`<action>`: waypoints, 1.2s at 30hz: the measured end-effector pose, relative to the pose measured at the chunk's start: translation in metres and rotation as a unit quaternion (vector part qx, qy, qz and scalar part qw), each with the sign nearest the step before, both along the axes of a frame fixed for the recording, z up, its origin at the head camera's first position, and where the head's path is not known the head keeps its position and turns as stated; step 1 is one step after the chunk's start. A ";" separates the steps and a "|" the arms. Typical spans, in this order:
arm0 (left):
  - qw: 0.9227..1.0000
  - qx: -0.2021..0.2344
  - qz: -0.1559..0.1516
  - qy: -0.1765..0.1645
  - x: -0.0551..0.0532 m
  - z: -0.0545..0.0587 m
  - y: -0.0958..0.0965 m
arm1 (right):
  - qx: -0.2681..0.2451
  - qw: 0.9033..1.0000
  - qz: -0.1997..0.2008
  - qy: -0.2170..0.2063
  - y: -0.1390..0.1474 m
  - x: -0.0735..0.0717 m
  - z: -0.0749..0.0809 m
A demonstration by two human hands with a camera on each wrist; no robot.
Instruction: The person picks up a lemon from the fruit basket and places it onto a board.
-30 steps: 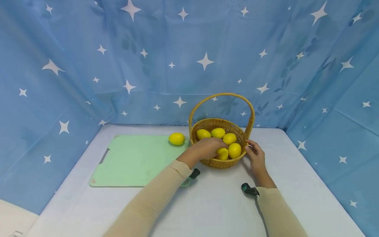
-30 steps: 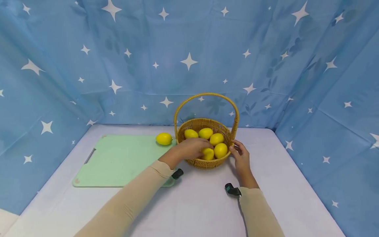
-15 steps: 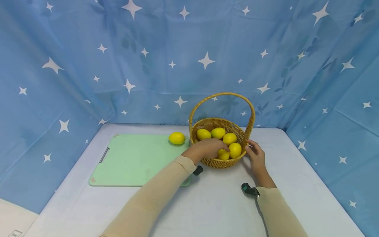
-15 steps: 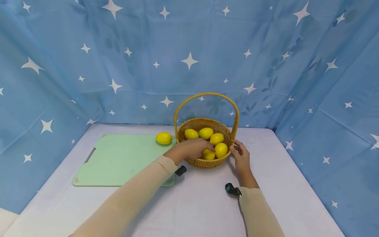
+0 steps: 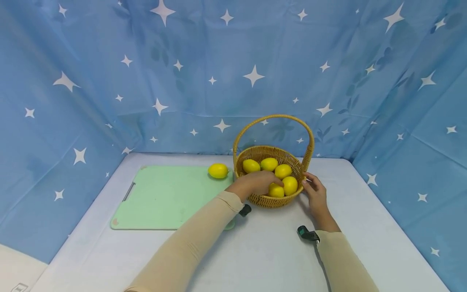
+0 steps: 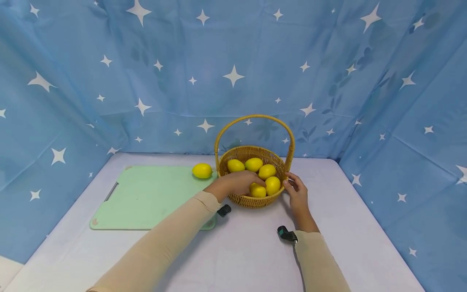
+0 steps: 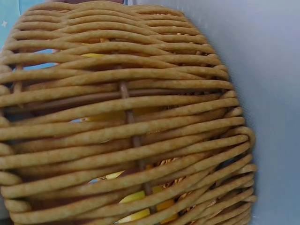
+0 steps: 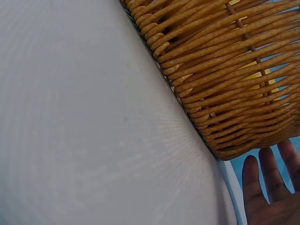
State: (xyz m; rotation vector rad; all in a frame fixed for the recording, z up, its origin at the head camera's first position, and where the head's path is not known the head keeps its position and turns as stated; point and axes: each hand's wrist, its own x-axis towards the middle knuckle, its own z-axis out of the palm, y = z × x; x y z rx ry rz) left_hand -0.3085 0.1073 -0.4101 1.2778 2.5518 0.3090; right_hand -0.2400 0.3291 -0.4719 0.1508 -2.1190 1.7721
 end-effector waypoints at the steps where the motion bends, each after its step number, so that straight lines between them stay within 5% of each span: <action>1: 1.000 0.002 -0.002 0.002 0.000 0.000 0.000 | 0.000 1.000 -0.002 -0.002 0.000 0.000 0.000; 12: 0.998 0.004 -0.023 0.059 -0.007 -0.001 -0.001 | 0.003 1.000 -0.002 -0.002 0.003 -0.001 0.003; 23: 0.998 0.010 -0.036 0.042 -0.012 -0.006 -0.007 | 0.011 1.000 -0.001 -0.010 0.001 0.001 0.001; 36: 0.998 0.053 0.012 0.038 -0.008 0.006 -0.033 | 0.011 1.000 -0.004 -0.003 0.001 0.002 0.001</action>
